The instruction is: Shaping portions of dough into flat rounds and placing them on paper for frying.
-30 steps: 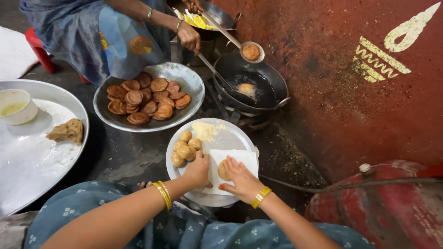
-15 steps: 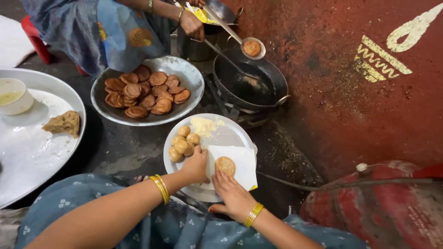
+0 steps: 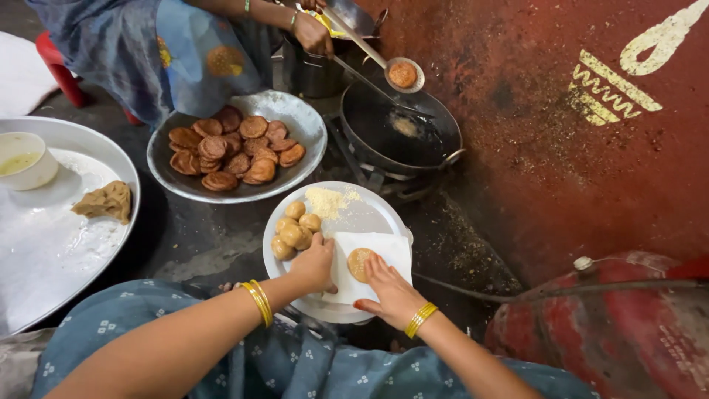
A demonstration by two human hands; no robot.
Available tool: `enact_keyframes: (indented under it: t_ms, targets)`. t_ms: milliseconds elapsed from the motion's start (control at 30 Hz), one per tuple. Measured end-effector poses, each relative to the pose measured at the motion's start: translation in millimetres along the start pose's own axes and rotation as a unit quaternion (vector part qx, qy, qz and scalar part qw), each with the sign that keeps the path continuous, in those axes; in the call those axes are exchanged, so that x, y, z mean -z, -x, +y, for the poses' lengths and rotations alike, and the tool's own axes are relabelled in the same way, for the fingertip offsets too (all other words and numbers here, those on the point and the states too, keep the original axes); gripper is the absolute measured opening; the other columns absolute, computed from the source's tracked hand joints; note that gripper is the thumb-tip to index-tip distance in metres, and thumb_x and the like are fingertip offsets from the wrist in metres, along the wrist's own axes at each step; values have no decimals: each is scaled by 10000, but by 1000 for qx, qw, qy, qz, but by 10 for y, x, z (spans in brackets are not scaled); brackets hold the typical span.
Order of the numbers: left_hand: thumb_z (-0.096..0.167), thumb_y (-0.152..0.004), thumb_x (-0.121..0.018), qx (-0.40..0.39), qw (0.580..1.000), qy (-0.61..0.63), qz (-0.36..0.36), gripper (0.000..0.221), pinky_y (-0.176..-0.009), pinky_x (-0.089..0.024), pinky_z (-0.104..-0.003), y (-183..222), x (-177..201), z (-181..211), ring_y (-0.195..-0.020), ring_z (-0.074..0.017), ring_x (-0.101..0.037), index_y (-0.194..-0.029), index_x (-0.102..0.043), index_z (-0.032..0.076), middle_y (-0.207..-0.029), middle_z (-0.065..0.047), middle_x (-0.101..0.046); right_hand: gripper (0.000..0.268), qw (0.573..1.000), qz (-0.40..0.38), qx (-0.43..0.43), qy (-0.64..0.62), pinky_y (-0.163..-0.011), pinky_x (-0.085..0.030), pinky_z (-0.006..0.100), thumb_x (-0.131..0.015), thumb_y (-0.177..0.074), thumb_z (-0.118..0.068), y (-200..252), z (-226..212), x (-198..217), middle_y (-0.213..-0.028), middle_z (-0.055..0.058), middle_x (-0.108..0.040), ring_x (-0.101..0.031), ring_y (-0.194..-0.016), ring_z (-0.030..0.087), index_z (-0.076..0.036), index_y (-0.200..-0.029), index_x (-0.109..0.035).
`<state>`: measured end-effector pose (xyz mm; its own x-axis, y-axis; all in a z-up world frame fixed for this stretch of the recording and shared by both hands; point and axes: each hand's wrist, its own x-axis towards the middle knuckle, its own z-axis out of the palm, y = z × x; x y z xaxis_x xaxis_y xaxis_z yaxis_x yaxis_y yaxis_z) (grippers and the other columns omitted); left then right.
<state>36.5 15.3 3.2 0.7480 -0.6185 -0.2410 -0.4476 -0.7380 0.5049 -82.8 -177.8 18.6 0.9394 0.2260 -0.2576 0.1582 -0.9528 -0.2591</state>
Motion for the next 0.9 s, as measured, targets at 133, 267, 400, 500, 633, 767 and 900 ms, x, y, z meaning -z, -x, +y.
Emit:
enact_keyframes:
  t_ms: [133, 267, 400, 500, 633, 767, 900]
  targets:
    - [238, -539, -1007, 6, 1000, 7, -8, 1173, -999, -539, -425, 25, 39, 54, -1232, -388, -593, -1496, -354, 54, -1510, -184, -311, 891, 997, 70, 10, -18, -1253, -139, 479, -561, -978, -532, -69, 43, 23, -1656, 289, -180, -144, -1565, 358, 67, -1556, -243]
    - [250, -546, -1006, 23, 1000, -7, -18, 1116, -987, -547, -434, 32, 80, 79, -1232, -383, -602, -1461, -395, 59, -1490, -166, -349, 937, 999, 43, 24, -12, -1233, -172, 460, -556, -962, -559, -175, 9, 67, -1647, 290, -158, -131, -1549, 368, 95, -1549, -230]
    - [242, -552, -1011, 24, 999, -13, -24, 1080, -985, -550, -421, 48, 109, 102, -1207, -373, -626, -1426, -407, 52, -1485, -172, -342, 895, 1000, -22, -5, -4, -1239, -164, 462, -531, -980, -565, -290, 24, 83, -1657, 274, -157, -146, -1559, 351, 69, -1545, -246]
    - [236, -557, -1008, 20, 999, -13, -22, 1040, -987, -548, -422, 62, 112, 117, -1218, -379, -612, -1399, -425, 53, -1464, -178, -357, 796, 1000, -6, 18, 22, -1247, -169, 496, -506, -980, -511, -307, -177, 210, -1638, 258, -260, -202, -1565, 352, 39, -1532, -340]
    - [247, -549, -1001, 18, 999, -19, -19, 1041, -971, -558, -427, -30, 2, 33, -1210, -377, -625, -1394, -425, 48, -1462, -165, -373, 798, 999, 32, 28, -18, -1250, -173, 487, -536, -977, -503, -370, -93, -32, -1633, 286, -244, -209, -1548, 371, 53, -1521, -357]
    - [236, -567, -1002, 12, 999, -29, -9, 1030, -977, -552, -427, -31, 16, 59, -1215, -386, -611, -1395, -418, 52, -1461, -182, -354, 909, 993, 65, 101, 13, -1245, -185, 481, -627, -931, -541, -149, -314, -52, -1621, 303, -255, -214, -1543, 388, 101, -1502, -328]
    - [252, -613, -968, 26, 1000, -10, -9, 982, -954, -568, -440, -45, -25, 67, -1193, -390, -637, -1410, -427, 61, -1477, -179, -355, 991, 992, 46, 108, 48, -1231, -184, 481, -653, -886, -593, 93, -400, -204, -1617, 284, -267, -203, -1537, 395, 91, -1510, -300]
